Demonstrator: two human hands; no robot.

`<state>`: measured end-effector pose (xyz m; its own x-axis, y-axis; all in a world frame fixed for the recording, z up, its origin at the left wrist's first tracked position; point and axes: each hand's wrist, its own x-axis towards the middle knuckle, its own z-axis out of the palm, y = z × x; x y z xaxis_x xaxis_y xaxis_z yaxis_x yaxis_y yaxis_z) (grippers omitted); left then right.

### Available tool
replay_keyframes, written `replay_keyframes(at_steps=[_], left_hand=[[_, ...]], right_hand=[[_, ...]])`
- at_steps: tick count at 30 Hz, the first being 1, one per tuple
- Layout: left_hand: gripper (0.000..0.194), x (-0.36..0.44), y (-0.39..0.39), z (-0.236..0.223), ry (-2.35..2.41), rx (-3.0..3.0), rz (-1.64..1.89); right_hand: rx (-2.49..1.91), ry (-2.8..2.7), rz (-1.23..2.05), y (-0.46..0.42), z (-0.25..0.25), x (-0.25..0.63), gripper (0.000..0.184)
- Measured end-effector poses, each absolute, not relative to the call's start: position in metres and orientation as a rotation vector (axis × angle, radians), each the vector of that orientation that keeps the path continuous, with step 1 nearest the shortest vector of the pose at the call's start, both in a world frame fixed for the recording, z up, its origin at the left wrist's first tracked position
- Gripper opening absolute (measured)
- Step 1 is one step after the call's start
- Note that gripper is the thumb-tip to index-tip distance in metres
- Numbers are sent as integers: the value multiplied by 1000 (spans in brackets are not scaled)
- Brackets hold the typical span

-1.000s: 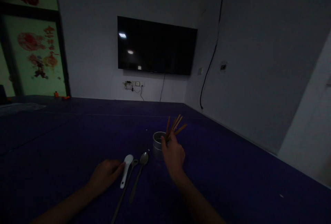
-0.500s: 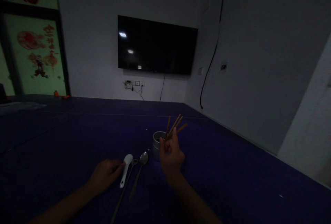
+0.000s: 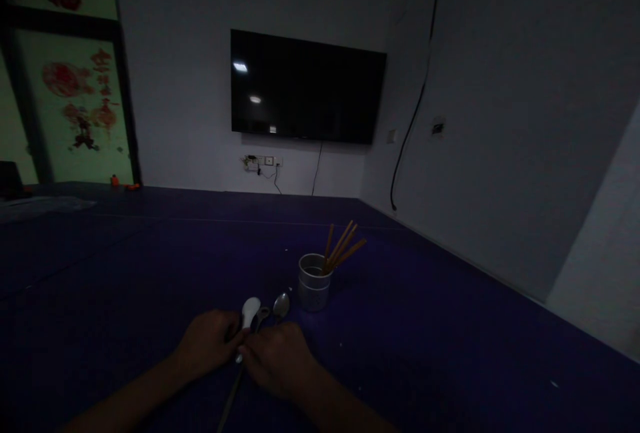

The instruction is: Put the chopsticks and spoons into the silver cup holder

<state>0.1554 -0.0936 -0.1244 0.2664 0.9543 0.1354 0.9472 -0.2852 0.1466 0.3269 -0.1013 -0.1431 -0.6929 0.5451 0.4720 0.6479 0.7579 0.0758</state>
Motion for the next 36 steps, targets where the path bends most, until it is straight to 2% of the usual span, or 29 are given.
replay_keyframes(at_steps=[8, 14, 24, 32, 36], left_hand=[[31, 155, -93, -127, 1921, 2419, 310], [37, 154, -92, -127, 1948, 2390, 292], [43, 155, -94, -122, 1957, 2383, 238], [40, 155, -93, -125, 1975, 2383, 244], [40, 155, -94, -124, 1964, 2367, 247]], right_hand=[[-1156, -2639, -53, -102, -135, 326, 31], [-1182, -2584, 113, -102, -134, 328, 46], [-1138, -2565, 58, -110, -133, 324, 94], [-1228, -2700, -33, -120, -125, 315, 107], [-1186, -2636, -32, -122, -130, 315, 104]])
